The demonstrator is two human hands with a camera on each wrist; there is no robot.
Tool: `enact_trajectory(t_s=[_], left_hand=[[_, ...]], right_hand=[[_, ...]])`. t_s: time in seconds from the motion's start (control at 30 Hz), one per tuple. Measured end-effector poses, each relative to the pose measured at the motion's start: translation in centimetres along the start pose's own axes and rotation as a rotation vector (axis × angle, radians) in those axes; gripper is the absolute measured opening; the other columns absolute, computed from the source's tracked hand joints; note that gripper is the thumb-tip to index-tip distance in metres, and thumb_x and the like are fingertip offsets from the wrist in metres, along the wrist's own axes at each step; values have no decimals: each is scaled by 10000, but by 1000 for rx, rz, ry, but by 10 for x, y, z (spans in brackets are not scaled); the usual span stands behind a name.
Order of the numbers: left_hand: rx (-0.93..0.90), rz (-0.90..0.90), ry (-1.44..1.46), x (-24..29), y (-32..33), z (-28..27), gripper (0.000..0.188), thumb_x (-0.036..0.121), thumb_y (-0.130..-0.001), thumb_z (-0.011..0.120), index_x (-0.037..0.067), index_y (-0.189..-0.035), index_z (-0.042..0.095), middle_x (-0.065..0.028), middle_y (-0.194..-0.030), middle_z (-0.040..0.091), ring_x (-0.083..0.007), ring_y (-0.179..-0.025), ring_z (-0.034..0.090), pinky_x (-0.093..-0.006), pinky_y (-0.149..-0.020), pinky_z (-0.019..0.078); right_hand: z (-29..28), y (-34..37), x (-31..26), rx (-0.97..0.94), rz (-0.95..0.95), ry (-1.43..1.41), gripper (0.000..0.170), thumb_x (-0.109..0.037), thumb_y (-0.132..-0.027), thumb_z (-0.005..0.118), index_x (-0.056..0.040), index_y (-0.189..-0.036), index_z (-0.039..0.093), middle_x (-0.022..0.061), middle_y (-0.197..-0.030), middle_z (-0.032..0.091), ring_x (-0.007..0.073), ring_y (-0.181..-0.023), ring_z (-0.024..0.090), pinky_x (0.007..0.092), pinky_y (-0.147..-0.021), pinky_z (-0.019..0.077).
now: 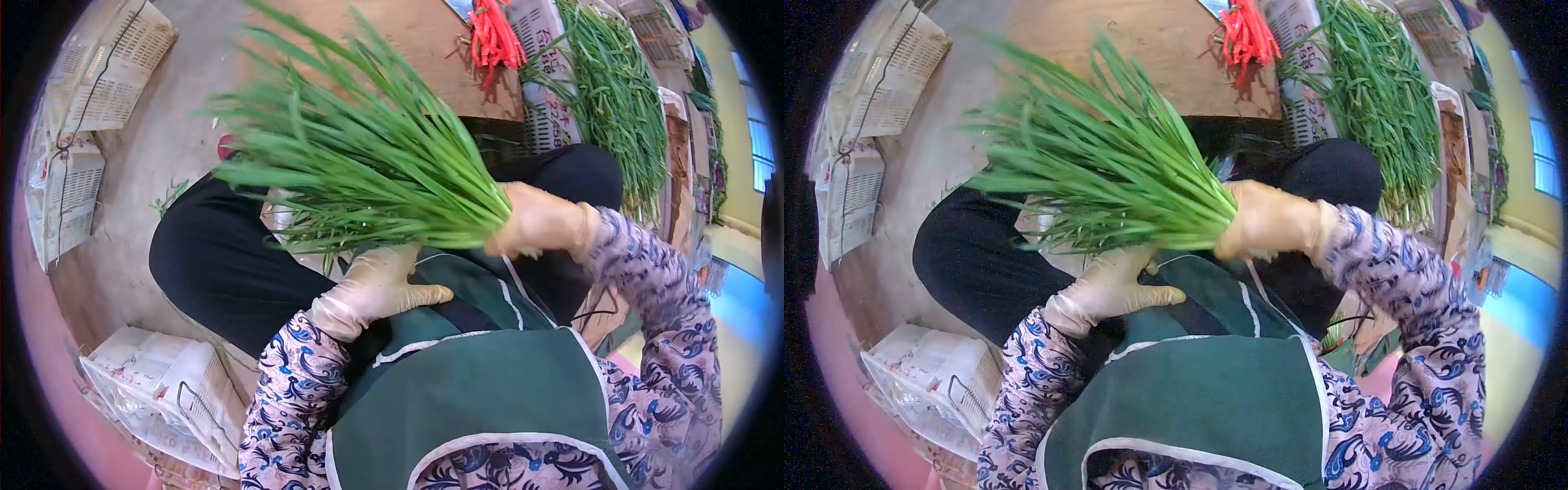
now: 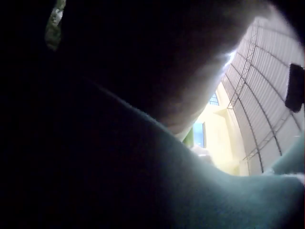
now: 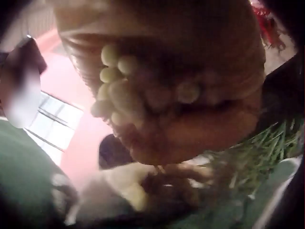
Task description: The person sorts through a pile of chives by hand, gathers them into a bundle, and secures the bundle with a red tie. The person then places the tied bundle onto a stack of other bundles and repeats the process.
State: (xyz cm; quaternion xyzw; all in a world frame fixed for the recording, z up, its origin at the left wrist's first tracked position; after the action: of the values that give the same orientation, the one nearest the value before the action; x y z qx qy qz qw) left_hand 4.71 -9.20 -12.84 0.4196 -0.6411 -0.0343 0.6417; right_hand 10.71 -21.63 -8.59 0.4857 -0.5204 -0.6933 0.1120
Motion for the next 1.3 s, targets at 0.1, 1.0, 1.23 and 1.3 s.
enact_trajectory(t_s=[0.1, 1.0, 1.23, 1.3], left_hand=[[141, 160, 6, -1, 2, 1, 800, 571, -784, 689, -70, -1240, 537, -277, -1060, 647, -408, -1013, 622, -434, -871, 490], [278, 256, -30, 4, 15, -10, 619, 422, -845, 689, -35, -1241, 557, -250, -944, 672, -381, -876, 668, -425, -759, 522], [400, 221, 99, 1, 14, -26, 487, 327, -846, 715, 5, -1192, 596, -132, -804, 676, -237, -704, 658, -348, -654, 517], [413, 197, 81, -1, 12, -24, 442, 303, -848, 719, 9, -1160, 611, -104, -771, 666, -201, -674, 642, -331, -632, 508]], right_hand=[[-10, -1, 8, 51, 35, 119, 268, -88, -705, 694, 4, -943, 614, 61, -665, 629, 152, -533, 594, 304, -484, 471], [-68, 34, -61, 19, 137, 1542, 588, -173, -674, 717, -6, -1192, 496, 212, -725, 642, 401, -711, 655, 470, -642, 523], [-73, 26, -45, -43, 178, 1458, 487, -175, -683, 699, -6, -1114, 548, 197, -716, 645, 380, -686, 659, 459, -607, 531], [-57, 33, -46, -112, 303, 1001, 474, -182, -688, 698, -1, -1100, 549, 197, -705, 642, 381, -673, 656, 458, -601, 530]])
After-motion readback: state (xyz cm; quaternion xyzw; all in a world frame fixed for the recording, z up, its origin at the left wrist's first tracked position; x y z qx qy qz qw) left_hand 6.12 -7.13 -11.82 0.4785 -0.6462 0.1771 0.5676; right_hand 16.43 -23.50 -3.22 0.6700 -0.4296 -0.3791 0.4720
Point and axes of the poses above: each hand's wrist, its own y-axis away from the middle knuckle, its own z-axis out of the palm, x = y × z, the point moved 10 cm from there along -y, towards the middle knuckle
